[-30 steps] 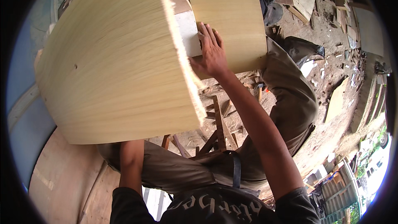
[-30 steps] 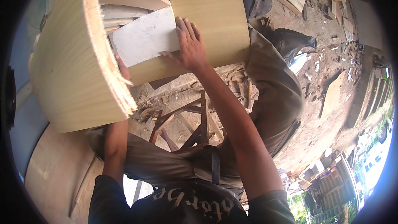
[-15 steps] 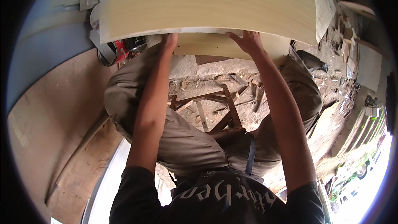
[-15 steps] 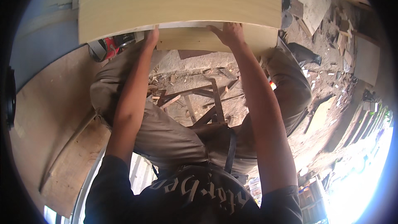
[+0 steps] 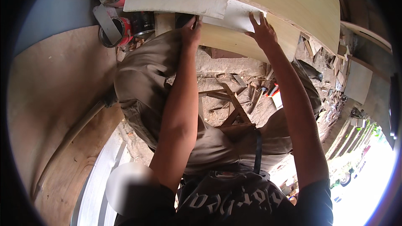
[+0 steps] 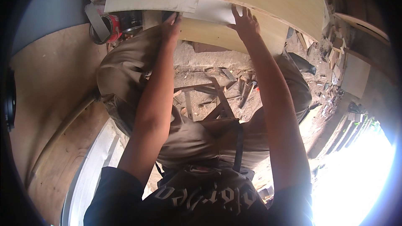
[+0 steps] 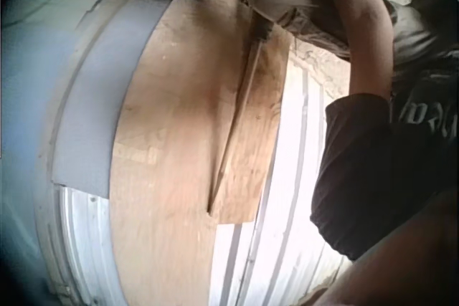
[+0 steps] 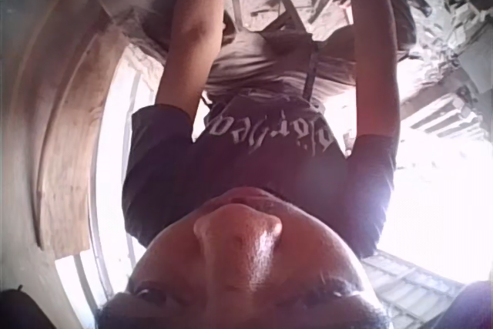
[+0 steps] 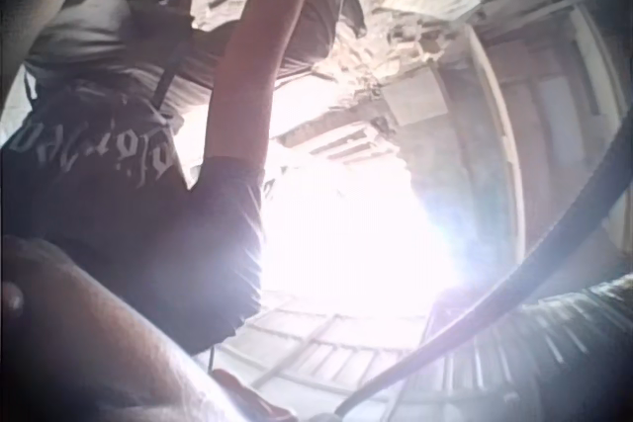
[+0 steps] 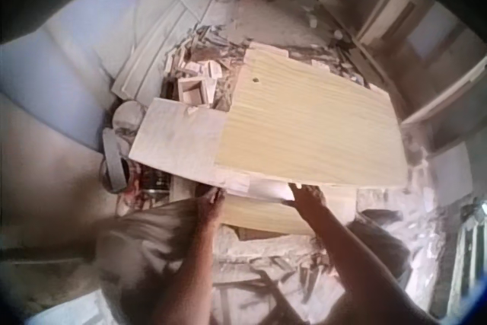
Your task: The person assembles a wooden crate by hammering nails into wooden slats and attaching side panels. They use a hammer to secure the pieces together and adjust the crate's position during the process.
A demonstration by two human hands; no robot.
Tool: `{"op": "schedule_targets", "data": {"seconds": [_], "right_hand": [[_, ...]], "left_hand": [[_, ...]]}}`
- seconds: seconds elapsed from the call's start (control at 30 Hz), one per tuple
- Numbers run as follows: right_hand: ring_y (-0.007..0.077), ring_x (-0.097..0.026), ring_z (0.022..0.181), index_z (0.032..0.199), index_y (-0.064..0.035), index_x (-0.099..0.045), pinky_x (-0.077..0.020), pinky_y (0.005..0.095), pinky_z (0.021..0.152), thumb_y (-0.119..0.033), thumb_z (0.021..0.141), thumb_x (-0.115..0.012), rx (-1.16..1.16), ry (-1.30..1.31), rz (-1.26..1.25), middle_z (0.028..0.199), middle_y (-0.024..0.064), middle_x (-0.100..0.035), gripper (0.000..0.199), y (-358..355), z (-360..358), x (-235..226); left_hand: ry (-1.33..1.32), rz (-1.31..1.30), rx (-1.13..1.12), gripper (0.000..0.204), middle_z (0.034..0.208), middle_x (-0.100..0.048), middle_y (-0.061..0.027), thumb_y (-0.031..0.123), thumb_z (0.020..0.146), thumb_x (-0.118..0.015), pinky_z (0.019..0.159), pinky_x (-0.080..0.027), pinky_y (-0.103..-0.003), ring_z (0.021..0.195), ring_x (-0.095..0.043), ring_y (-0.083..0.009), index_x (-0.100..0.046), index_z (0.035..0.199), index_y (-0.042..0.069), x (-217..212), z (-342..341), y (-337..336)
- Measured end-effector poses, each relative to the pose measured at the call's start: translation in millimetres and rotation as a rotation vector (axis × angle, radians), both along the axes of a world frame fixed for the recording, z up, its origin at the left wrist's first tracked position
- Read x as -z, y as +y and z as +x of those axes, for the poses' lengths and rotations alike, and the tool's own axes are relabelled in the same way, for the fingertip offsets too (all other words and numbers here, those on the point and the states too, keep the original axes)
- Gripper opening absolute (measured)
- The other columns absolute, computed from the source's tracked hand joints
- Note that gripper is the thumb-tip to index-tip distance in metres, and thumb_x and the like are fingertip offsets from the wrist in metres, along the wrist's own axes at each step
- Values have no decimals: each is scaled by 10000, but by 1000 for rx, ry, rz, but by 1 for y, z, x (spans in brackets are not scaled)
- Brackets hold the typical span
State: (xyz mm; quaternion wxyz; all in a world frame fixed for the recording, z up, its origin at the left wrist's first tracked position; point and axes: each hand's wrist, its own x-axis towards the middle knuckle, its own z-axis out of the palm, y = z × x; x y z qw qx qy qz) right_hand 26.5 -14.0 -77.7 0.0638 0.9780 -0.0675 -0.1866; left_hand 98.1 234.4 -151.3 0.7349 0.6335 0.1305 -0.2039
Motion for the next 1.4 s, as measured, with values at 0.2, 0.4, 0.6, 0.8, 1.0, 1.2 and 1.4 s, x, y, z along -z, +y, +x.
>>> {"op": "schedule_targets", "data": {"seconds": [0.2,0.4,0.6,0.8,1.0,1.2,1.4], "right_hand": [[440,-396,1352,1527,-158,-209,-546,495,911,-571,875,-586,-75,114,-39,1484,325,-301,860,-1,16,4],[455,-347,1377,1533,-180,-223,-483,507,990,-537,851,-656,36,103,157,1514,337,-234,883,-5,12,2],[382,-463,1311,1533,-178,-263,-464,450,994,-408,770,-808,268,-285,609,1500,273,-306,965,-25,-25,34],[203,-605,1059,1493,92,-88,-513,292,869,-194,753,-854,363,-270,751,1235,176,-567,1102,-31,-16,43],[275,-645,1054,1334,127,-405,-497,363,897,-436,718,-851,400,-185,610,1120,191,-663,946,-19,-14,34],[258,-669,969,1184,60,-569,-506,363,863,-470,728,-835,414,-180,609,1059,167,-686,748,-7,-8,18],[262,-639,1066,1303,82,-480,-484,351,923,-480,759,-805,478,-231,684,1140,200,-657,846,-18,-15,28]], "left_hand": [[-245,79,38,491,1236,-640,-213,103,857,-710,956,-472,-296,1117,-615,-189,-551,1274,-102,58,-5,9],[-463,332,29,538,1204,-628,-263,248,832,-712,1005,-467,-381,1174,-596,-345,-584,1240,-79,36,-6,2],[-505,438,-54,521,1144,-653,-243,296,840,-721,908,-515,-395,1084,-638,-351,-613,1223,-41,11,-6,-8],[-505,442,-191,433,1165,-651,-229,280,829,-734,920,-530,-360,1080,-652,-328,-673,1144,-12,17,-11,-15],[-319,316,-220,468,1173,-658,-206,288,803,-761,969,-502,-349,1113,-646,-293,-673,1158,-2,18,-9,-15],[-378,265,-316,422,1136,-674,-206,260,801,-762,956,-504,-347,1080,-662,-287,-691,1137,13,35,-4,-23],[-316,156,-336,338,1047,-704,-201,239,827,-742,931,-513,-333,1022,-687,-270,-718,1080,17,45,-2,-29]]}}
